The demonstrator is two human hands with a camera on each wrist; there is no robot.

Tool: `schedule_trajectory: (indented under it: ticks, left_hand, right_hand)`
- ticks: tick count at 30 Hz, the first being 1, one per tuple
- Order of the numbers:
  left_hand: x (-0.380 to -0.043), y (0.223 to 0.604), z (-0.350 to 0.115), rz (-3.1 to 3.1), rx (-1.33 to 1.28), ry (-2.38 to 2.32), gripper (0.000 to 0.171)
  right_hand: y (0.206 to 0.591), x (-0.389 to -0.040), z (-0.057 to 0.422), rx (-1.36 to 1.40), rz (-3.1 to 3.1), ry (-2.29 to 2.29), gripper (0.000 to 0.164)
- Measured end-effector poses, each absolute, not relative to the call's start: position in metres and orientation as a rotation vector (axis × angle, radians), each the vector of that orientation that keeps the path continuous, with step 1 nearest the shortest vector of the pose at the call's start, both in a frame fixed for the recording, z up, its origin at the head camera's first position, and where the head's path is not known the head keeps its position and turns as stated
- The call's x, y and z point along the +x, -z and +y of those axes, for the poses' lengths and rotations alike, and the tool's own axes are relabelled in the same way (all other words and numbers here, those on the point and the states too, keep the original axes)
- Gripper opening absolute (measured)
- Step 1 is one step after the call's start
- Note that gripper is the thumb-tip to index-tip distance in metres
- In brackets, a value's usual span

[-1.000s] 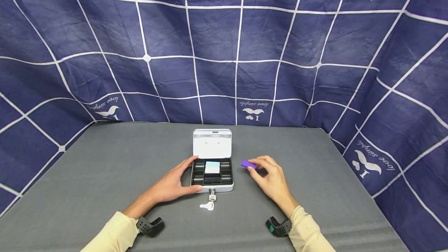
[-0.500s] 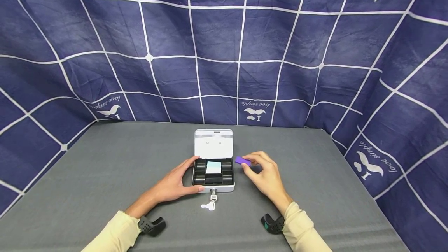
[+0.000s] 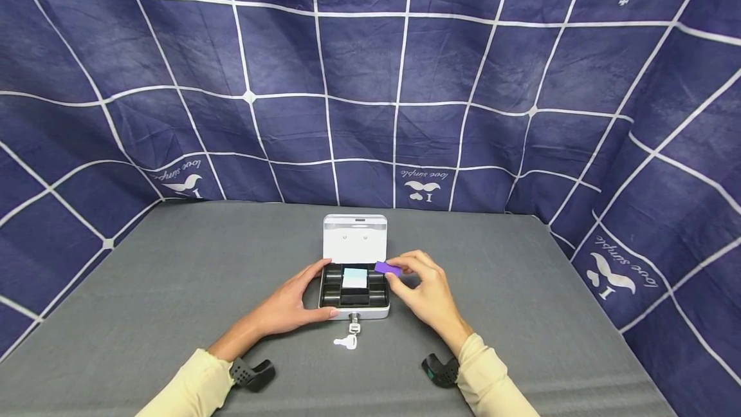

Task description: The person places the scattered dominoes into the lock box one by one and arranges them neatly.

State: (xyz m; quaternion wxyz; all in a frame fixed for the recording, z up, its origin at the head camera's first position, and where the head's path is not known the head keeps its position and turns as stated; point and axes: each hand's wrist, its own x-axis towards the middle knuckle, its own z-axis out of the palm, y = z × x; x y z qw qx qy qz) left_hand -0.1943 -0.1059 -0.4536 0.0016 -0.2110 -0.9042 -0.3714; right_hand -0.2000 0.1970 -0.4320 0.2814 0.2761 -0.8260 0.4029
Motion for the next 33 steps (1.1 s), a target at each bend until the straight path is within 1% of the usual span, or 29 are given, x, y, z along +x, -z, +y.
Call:
schedule_trajectory:
  ticks: [13,33]
  left_hand:
    - [-0.194,0.454,-0.105,-2.849,-0.662,1.166,0.100]
    - [-0.194,0.453,-0.106,-2.854,-0.658,1.156,0.102]
  right_hand:
    - [0.431,-0.198,0.176,0.807,-2.256,-1.146,0.025]
    - [0.439,-0.198,0.158,0.980,-2.326,-1.087,0.024]
